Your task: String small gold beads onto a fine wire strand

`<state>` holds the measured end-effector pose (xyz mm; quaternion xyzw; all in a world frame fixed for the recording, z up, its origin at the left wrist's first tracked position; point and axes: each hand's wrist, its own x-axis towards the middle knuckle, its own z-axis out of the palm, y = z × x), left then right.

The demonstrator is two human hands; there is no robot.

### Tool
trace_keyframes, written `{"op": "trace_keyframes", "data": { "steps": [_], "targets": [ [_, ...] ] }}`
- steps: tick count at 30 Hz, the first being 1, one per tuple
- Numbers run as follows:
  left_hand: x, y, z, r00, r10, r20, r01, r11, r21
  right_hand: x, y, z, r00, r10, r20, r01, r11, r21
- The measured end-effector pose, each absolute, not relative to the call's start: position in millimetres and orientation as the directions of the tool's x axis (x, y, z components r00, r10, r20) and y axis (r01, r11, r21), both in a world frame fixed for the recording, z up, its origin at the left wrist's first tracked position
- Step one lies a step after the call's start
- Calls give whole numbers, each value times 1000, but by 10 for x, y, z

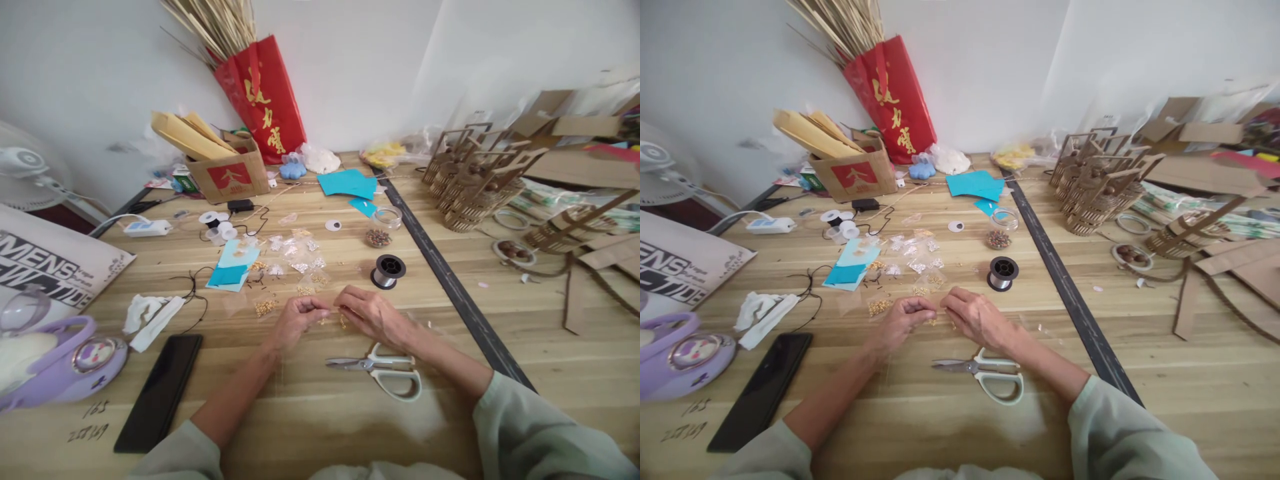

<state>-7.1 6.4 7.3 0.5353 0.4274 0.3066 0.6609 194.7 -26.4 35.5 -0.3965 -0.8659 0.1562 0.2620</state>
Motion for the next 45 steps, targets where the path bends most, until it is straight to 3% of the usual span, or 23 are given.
{"op": "trace_keyframes", "data": {
  "steps": [8,15,20,25,31,37,42,45],
  "targets": [
    [-14,76,192,518,835,-186,128,140,982,2029,-267,497,-539,804,250,774,590,-230],
    [-46,165,267,534,826,-184,227,70,971,2179,-177,533,-481,847,225,827,524,-202],
    [-109,235,256,496,831,-251,157,198,967,2336,-118,569,-401,875,271,848,466,-250],
    [-111,270,288,431,868,-245,55,245,968,2421,-82,548,-389,883,264,787,467,-402],
    [-98,276,465,414,903,-115,110,76,991,2469,-40,566,-417,905,82,712,382,-589],
    [-94,292,471,380,921,-90,97,57,994,2463,-84,633,-495,860,-126,652,272,-707],
    [-91,332,391,371,925,-87,77,63,995,2445,-69,600,-538,843,6,638,412,-651],
    [-98,353,361,368,925,-94,69,74,995,2450,-47,570,-557,829,45,577,425,-697]
  ]
}}
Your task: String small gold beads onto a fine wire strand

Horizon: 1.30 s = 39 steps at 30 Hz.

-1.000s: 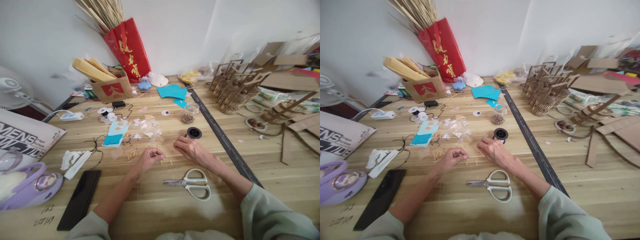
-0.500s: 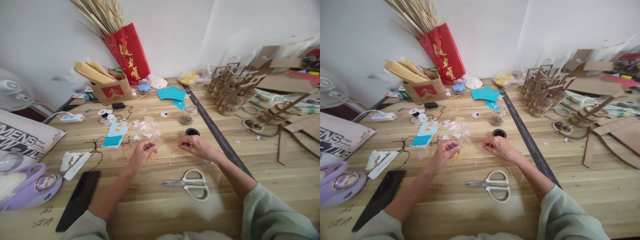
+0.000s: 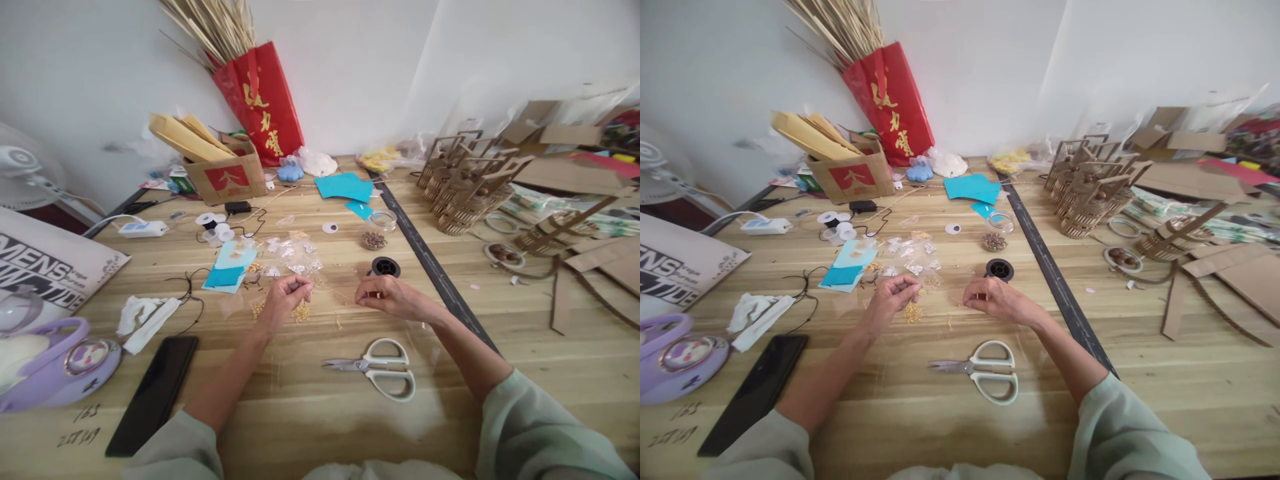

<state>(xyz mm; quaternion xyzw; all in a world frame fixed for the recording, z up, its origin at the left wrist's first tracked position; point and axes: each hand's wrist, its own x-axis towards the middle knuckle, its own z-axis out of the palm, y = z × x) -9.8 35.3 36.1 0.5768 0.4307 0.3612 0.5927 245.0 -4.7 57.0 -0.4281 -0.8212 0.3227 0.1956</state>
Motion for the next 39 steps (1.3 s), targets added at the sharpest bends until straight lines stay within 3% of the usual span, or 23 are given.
{"op": "trace_keyframes", "data": {
  "steps": [14,27,39],
  "targets": [
    [-111,389,289,365,926,-93,30,88,996,2437,-40,526,-466,884,-41,607,286,-741],
    [-130,376,340,416,891,-182,-23,210,977,2459,-40,540,-467,882,-63,618,274,-737],
    [-131,391,333,426,884,-194,-20,224,974,2455,-60,593,-430,899,-82,661,251,-707]
  ]
}}
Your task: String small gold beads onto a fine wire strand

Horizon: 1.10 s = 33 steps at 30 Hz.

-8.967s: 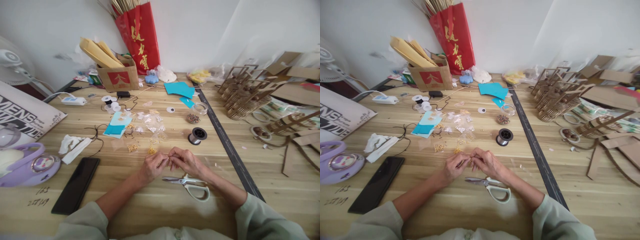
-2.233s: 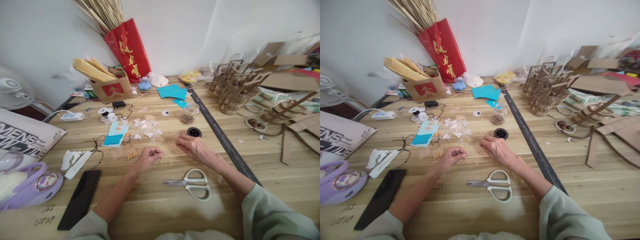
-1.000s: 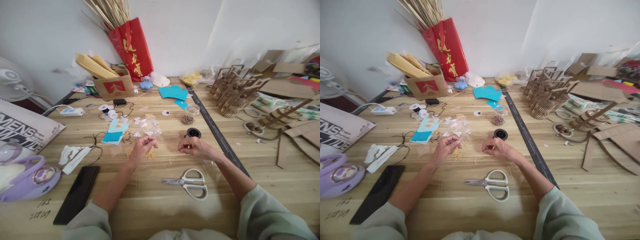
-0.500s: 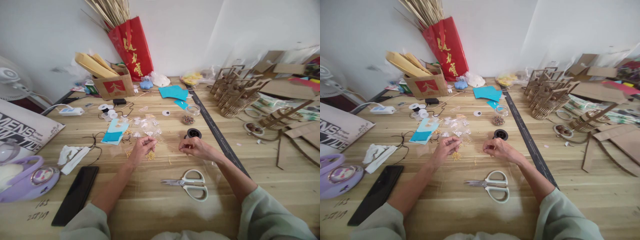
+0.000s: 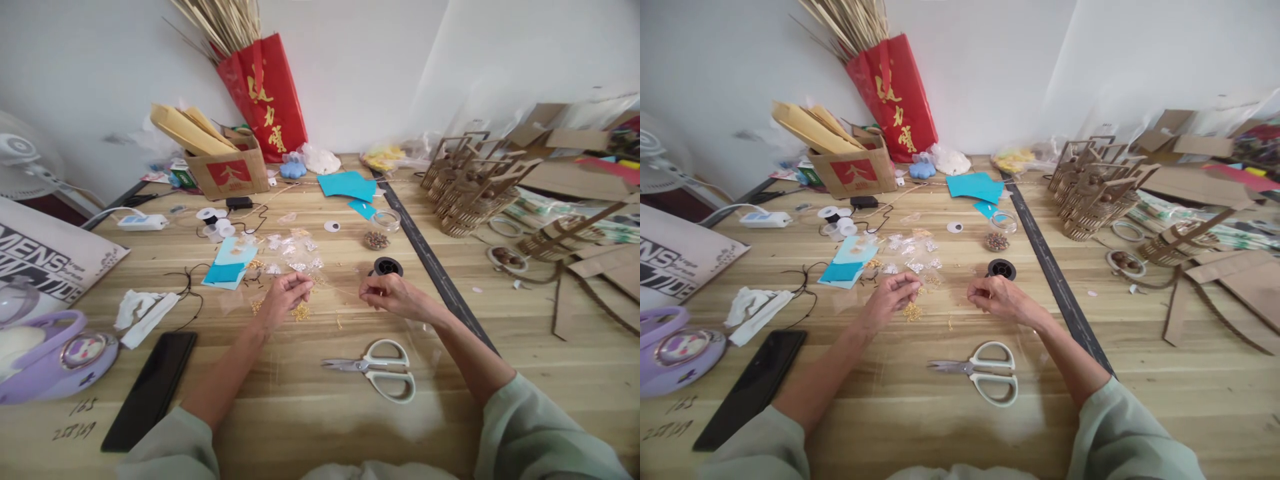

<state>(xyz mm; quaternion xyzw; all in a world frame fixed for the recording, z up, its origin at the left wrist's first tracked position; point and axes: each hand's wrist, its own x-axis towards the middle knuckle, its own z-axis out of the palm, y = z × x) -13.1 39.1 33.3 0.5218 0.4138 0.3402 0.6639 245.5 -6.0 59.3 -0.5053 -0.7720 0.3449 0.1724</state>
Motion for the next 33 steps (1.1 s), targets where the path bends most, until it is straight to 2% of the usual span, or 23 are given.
{"op": "trace_keyframes", "data": {
  "steps": [9,18,24,33],
  "targets": [
    [-163,421,265,469,869,-158,-48,204,978,2434,-64,655,-435,894,-113,706,260,-659],
    [-152,381,307,503,844,-185,11,208,978,2445,-74,637,-442,880,-173,769,273,-578],
    [-155,363,294,526,832,-176,120,132,984,2422,-88,672,-407,889,-211,841,274,-467],
    [-119,330,279,530,828,-184,154,119,981,2469,-122,577,-472,851,-231,877,424,-228]
  ]
}}
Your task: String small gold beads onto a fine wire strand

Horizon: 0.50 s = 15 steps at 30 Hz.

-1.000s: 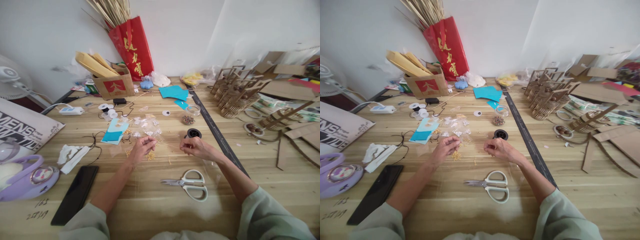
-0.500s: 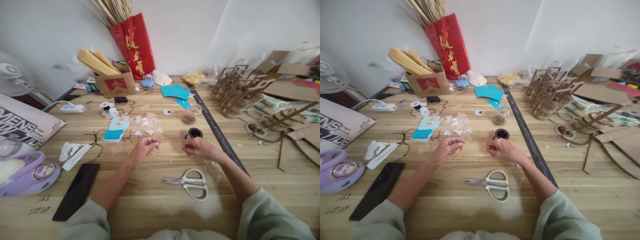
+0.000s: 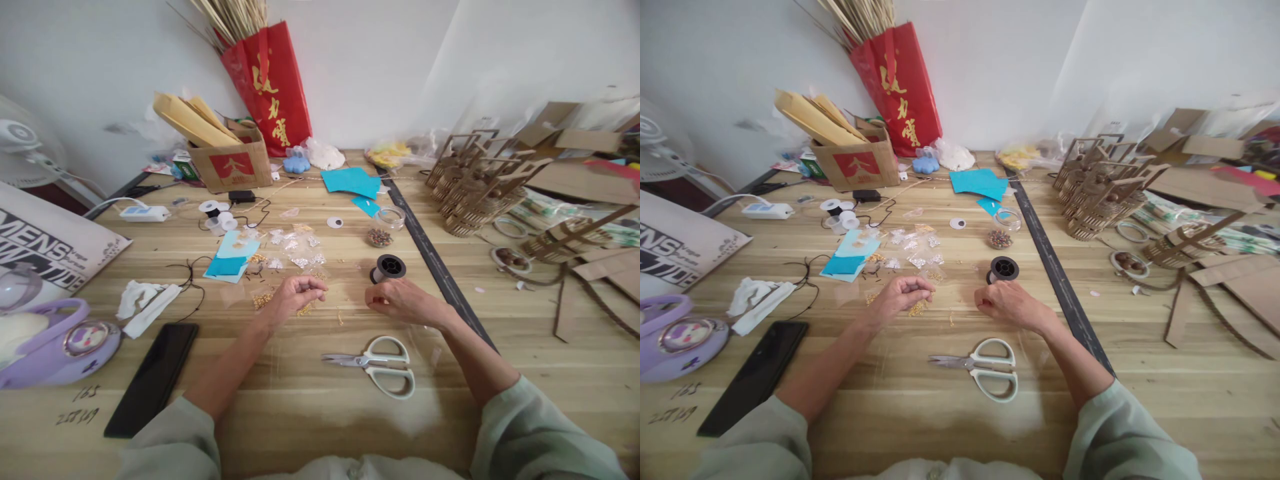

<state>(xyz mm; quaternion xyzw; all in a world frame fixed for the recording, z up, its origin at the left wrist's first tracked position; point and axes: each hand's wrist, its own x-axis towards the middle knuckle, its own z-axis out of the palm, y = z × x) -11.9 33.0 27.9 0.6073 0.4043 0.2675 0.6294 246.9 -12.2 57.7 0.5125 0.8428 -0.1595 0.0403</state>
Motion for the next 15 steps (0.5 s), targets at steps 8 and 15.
{"op": "trace_keyframes", "data": {
  "steps": [8,15],
  "targets": [
    [-56,261,325,556,820,-138,175,46,983,2403,-224,600,-482,873,70,833,482,-273],
    [17,182,267,599,792,-121,105,71,992,2100,-299,493,-429,876,221,605,461,-650]
  ]
}}
